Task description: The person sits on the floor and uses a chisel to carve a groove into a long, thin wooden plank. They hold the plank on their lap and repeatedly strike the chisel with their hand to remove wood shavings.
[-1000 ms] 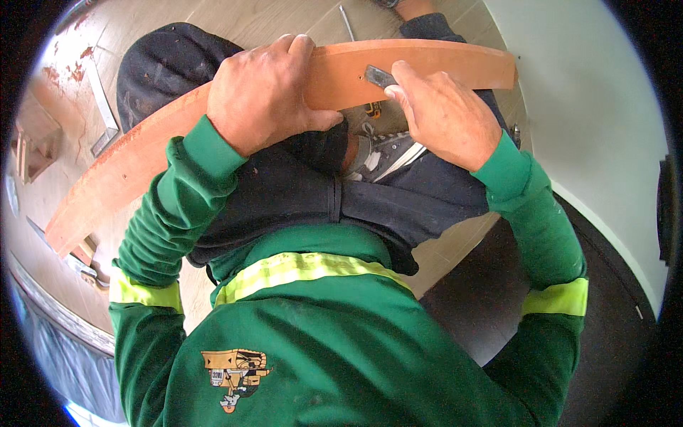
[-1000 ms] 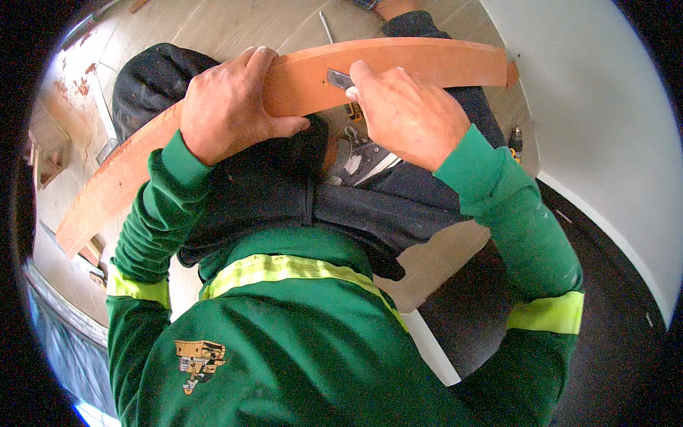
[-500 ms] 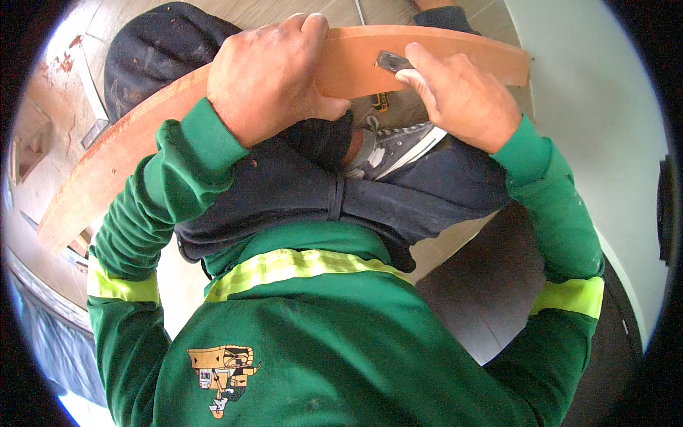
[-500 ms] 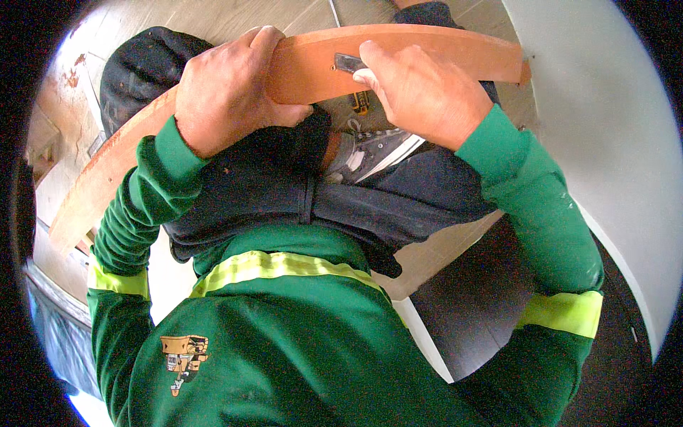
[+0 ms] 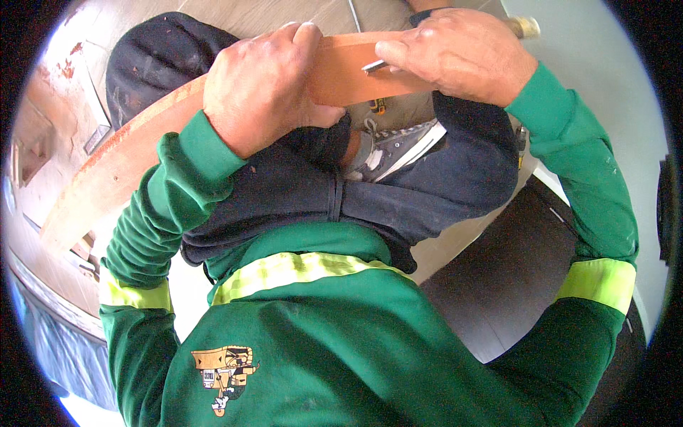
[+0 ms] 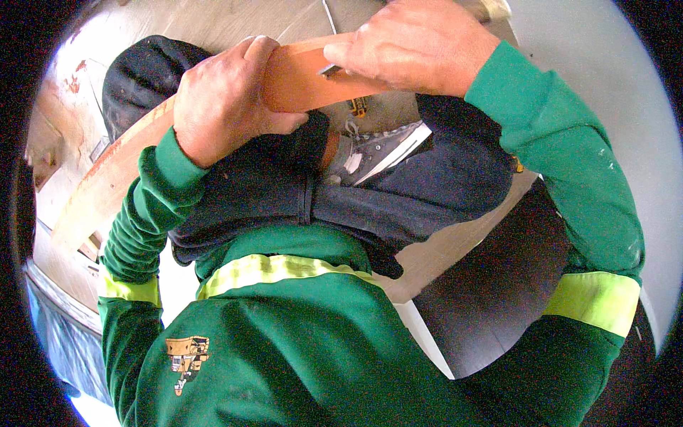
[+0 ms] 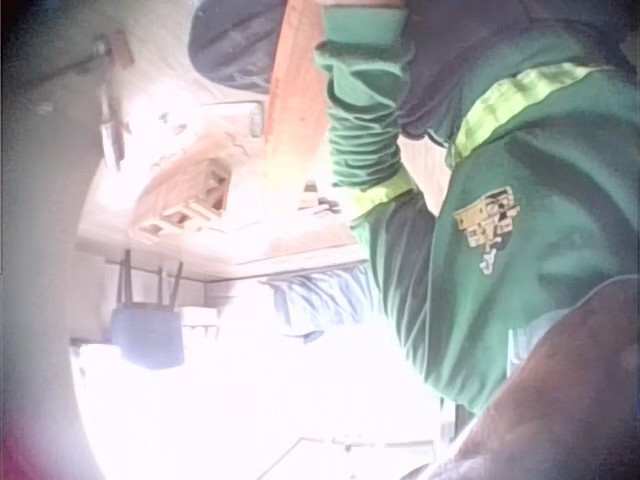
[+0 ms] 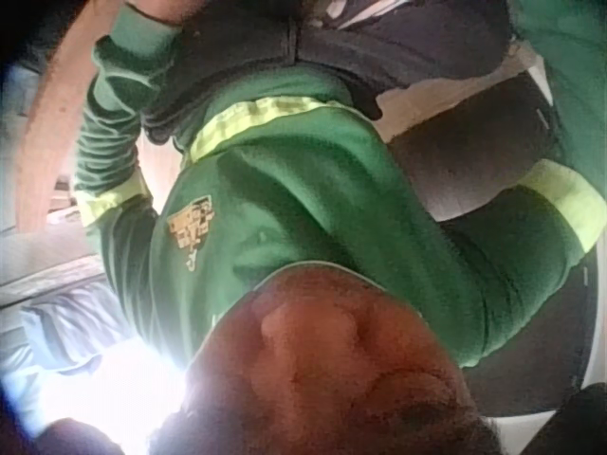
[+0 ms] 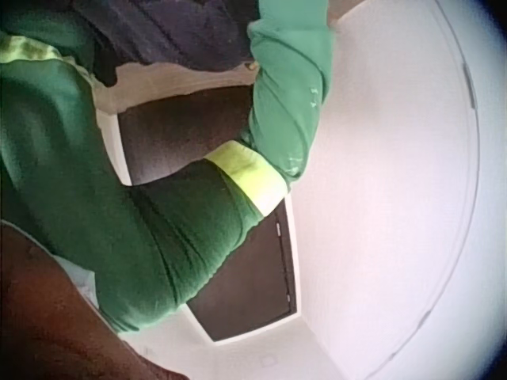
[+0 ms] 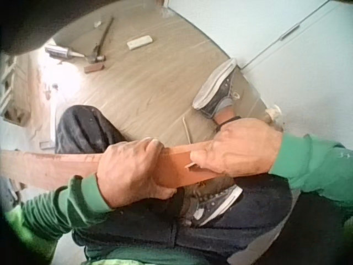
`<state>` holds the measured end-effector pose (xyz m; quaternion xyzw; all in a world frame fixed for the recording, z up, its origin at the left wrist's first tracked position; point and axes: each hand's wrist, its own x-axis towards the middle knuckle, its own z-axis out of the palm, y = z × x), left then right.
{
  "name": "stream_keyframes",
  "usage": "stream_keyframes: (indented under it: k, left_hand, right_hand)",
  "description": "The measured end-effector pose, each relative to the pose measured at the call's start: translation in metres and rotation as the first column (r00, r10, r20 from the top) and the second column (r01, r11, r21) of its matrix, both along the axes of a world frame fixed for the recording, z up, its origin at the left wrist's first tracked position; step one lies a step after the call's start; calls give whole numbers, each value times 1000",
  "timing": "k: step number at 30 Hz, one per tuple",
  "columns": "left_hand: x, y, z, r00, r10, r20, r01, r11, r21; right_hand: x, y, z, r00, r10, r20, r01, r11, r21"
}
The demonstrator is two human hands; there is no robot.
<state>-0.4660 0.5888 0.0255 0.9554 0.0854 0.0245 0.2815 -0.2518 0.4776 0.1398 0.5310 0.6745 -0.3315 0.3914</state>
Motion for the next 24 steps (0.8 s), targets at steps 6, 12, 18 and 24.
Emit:
stream_keyframes:
  k: [6, 12, 18, 24]
  left_hand:
    - [-1, 1, 2, 999, -17, 40, 18, 999, -41]
    - [-1, 1, 3, 999, -8, 31, 8, 1000, -12]
    - [-3, 1, -1, 999, -14, 32, 14, 1000, 3]
    - [-5, 2, -2, 997, -10, 72, 12, 1000, -17]
  right_hand:
    - [11, -58, -19, 975, 36, -219, 107, 788, 607]
    - [-25, -96, -5, 828, -497, -260, 552, 640, 535]
    - [-12, -104, -18, 950, -228, -213, 311, 757, 575]
    - [-18, -74, -10, 994, -72, -77, 103, 821, 562]
